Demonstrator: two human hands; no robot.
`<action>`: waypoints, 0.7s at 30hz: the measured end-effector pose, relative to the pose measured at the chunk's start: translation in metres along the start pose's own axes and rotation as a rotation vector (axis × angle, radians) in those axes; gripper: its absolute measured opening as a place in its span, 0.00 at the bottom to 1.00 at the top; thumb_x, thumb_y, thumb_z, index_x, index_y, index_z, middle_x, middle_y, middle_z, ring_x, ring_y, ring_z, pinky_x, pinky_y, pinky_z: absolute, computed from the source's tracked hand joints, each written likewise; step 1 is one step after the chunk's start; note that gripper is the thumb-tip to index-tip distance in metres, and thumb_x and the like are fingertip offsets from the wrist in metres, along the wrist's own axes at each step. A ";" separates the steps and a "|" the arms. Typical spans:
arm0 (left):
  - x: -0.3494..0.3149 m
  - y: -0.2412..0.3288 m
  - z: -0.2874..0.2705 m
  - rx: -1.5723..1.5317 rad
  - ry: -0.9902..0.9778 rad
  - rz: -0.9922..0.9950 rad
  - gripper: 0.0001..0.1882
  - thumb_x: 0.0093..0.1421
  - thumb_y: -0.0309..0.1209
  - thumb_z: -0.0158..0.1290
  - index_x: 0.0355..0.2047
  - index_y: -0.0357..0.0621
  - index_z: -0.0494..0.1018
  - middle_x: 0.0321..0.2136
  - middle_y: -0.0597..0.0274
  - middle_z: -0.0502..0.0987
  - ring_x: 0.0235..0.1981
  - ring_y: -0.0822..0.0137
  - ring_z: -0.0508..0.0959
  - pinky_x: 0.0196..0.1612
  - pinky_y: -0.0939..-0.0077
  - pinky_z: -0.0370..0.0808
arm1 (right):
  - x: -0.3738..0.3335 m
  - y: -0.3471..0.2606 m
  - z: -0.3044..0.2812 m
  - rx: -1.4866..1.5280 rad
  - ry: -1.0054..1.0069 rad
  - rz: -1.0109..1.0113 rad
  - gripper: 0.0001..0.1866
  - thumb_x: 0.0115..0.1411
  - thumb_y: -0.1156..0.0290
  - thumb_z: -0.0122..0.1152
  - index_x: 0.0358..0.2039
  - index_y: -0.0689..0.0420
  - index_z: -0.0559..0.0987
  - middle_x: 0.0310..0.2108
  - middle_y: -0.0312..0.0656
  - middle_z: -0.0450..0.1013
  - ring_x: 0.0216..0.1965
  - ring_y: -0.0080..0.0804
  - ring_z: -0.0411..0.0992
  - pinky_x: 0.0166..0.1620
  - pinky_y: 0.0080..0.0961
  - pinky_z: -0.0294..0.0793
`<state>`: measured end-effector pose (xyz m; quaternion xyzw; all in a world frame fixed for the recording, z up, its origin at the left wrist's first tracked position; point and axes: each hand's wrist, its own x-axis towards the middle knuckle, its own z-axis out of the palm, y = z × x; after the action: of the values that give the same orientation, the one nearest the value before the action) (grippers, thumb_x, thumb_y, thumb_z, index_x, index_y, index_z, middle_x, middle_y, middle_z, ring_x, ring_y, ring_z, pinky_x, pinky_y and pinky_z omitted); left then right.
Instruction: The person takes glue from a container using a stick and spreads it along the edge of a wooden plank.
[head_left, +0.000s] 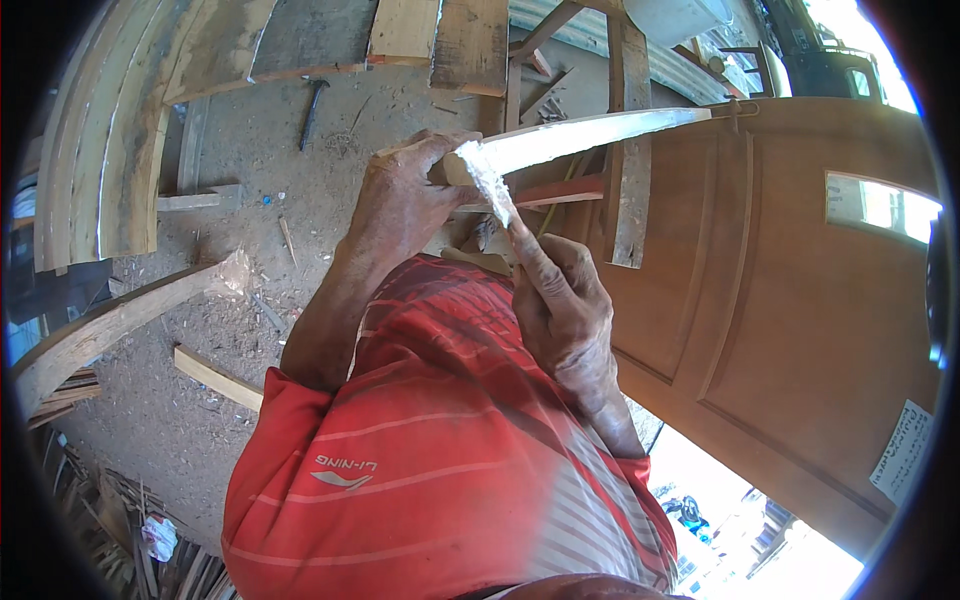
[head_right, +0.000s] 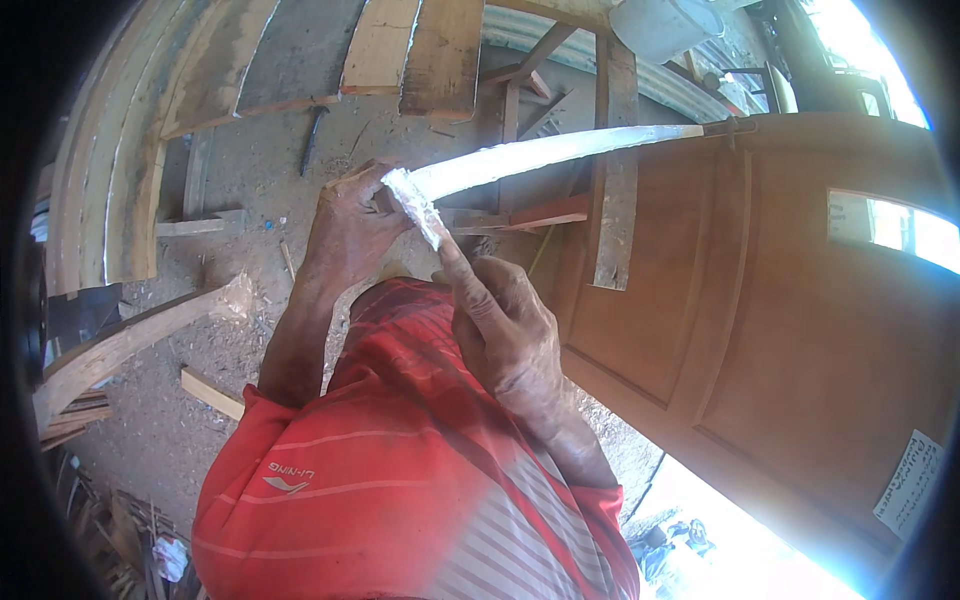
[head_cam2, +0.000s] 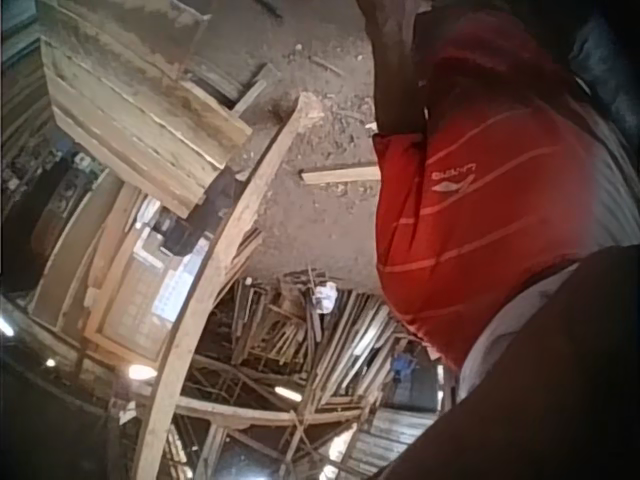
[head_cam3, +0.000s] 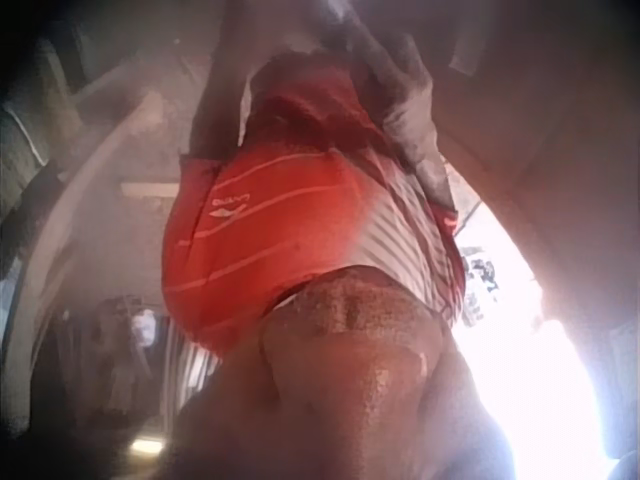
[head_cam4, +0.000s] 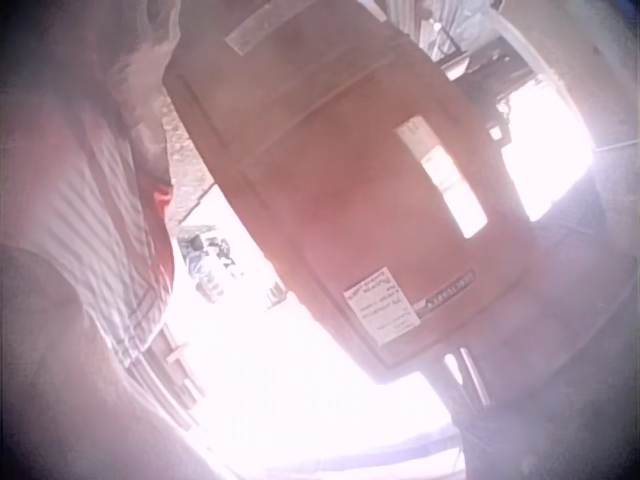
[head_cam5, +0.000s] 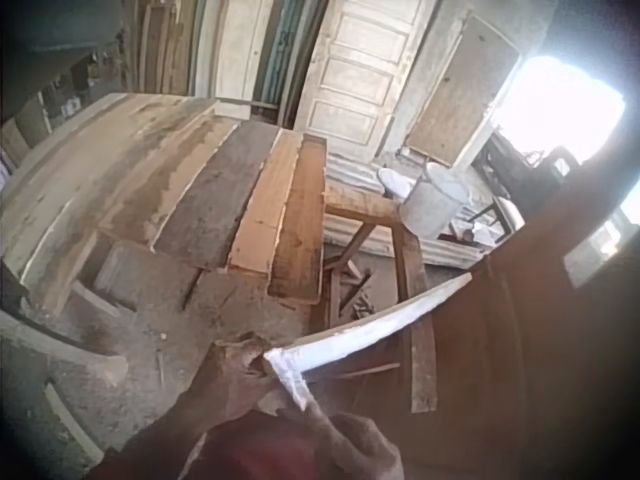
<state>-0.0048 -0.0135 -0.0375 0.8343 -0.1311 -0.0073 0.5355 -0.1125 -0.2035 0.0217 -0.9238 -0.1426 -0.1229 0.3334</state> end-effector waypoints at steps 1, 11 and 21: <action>0.000 0.001 0.000 0.002 0.000 0.000 0.27 0.51 0.29 0.74 0.53 0.43 0.81 0.41 0.56 0.85 0.39 0.64 0.84 0.43 0.67 0.80 | 0.000 0.001 0.001 0.002 0.001 0.000 0.29 0.60 0.85 0.66 0.62 0.52 0.81 0.43 0.46 0.77 0.38 0.38 0.79 0.38 0.31 0.80; -0.001 -0.006 0.005 0.077 0.032 0.031 0.27 0.51 0.32 0.75 0.52 0.43 0.81 0.35 0.60 0.83 0.33 0.71 0.80 0.38 0.71 0.78 | -0.001 0.008 0.004 -0.223 0.031 -0.064 0.38 0.55 0.82 0.67 0.69 0.49 0.74 0.43 0.43 0.74 0.42 0.41 0.77 0.40 0.37 0.83; -0.003 0.001 0.007 0.107 0.053 0.043 0.26 0.52 0.36 0.76 0.49 0.43 0.82 0.20 0.70 0.69 0.21 0.78 0.65 0.26 0.75 0.66 | 0.007 0.042 -0.018 -0.253 0.021 0.099 0.41 0.54 0.82 0.65 0.70 0.49 0.71 0.42 0.44 0.72 0.40 0.42 0.76 0.40 0.38 0.82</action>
<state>-0.0088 -0.0197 -0.0405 0.8586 -0.1351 0.0334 0.4934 -0.0936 -0.2453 0.0132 -0.9630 -0.0766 -0.1331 0.2213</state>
